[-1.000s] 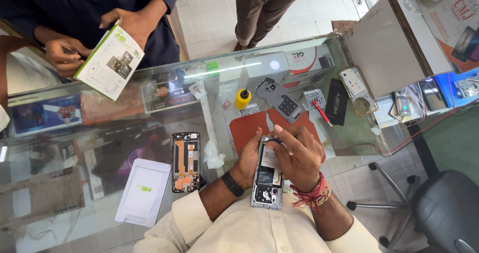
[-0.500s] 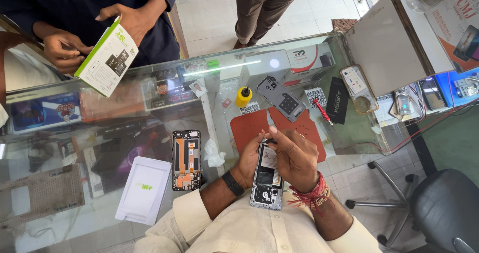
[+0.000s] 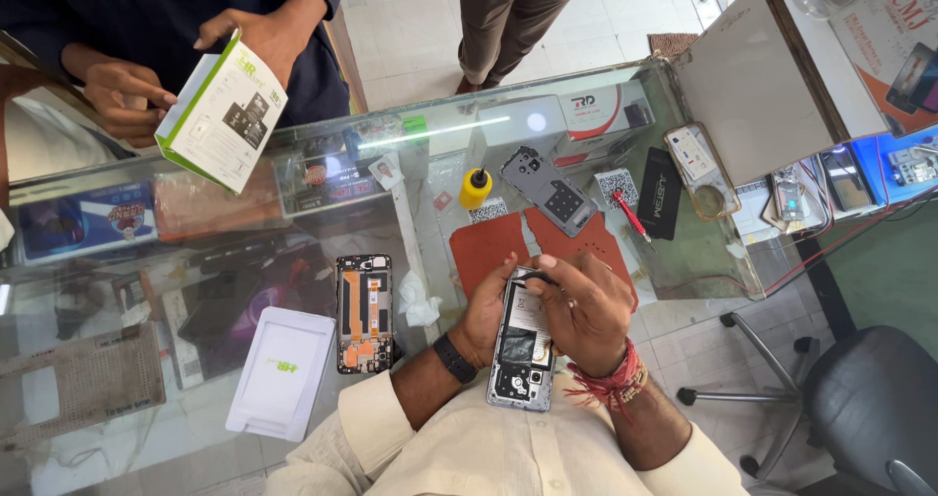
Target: The person uses a small screwdriver to remove screws from the back of a disassembled mobile phone. They carefully unscrew and remove several screws from the phone's internal frame while another person handles a battery box nearby.
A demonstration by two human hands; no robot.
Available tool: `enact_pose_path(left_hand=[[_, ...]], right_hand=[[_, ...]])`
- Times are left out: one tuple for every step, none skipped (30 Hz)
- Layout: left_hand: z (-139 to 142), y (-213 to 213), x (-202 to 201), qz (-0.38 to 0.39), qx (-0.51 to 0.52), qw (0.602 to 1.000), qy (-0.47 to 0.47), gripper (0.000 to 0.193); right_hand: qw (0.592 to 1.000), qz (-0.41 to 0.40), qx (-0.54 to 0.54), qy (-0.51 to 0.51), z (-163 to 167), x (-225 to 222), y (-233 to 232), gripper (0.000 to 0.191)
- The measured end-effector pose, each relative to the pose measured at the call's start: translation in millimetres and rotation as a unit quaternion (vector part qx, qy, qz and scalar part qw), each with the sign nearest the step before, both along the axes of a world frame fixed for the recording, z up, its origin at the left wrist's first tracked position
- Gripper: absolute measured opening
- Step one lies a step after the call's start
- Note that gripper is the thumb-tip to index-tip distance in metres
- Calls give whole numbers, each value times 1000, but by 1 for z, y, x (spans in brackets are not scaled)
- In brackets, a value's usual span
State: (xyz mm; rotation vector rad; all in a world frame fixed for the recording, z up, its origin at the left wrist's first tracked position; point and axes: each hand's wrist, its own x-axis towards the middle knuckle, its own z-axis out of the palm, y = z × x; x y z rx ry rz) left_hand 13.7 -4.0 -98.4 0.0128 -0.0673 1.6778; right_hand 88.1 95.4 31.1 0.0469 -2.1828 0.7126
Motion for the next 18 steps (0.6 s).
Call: enact_pose_path(left_hand=[[1,1,0,-2,-13,1000,-22,53],[1,1,-1,-4,-26,999,-43,54],[2,1,-1,-4,-36,998,-53,55],[3,0,-1,-5,-46,997,-64,56],[3,0,-1,-6,-56,996,-73,57],[3,-1,-2,-10,-31,998,-53,57],[4,-3,-2,-15,-7,999,-33,57],[4,-4,-2,-20,18,1000,-14,57],[3,-4,-2,-31,10,999,-15,59],[3,-4,-2,-43,1,999,-17,61],[2,-4,-2,-54,-8,998,-19,63],[0,-4,-2,-56,-9,998,-26,64],[-2,-4,-1,-58,-9,998,-32,65],[-4,-3,-1,-61,-11,997,-38,65],[-7,-3,0,-59,-12,997,-40,63],[-9,-2,1,-57,-12,997,-41,61],[-12,-1,1,-54,-13,998,-42,58],[-14,-1,3,-48,-9,998,-51,57]], right_hand=[[1000,2,7,5,1,0,-1,48],[1000,4,9,8,2,0,-2,48],[1000,6,10,10,4,0,-4,48],[1000,8,11,10,5,0,-6,48],[1000,11,8,8,7,0,-5,48],[1000,15,5,7,9,-2,-2,49],[1000,17,3,5,11,-2,-1,51],[1000,16,-6,0,13,-2,-1,49],[1000,16,-14,-6,14,-3,-1,49],[1000,16,-22,-11,14,-2,-1,48],[999,21,-20,-14,15,-2,-2,48],[999,27,-17,-15,15,-1,-3,49],[999,32,-14,-16,14,-1,-4,49],[999,30,-15,-21,14,0,-4,49],[999,27,-16,-26,14,0,-4,49],[999,25,-16,-30,13,0,-3,49],[999,31,-16,-29,12,0,-3,48],[999,38,-18,-29,12,1,-2,46]])
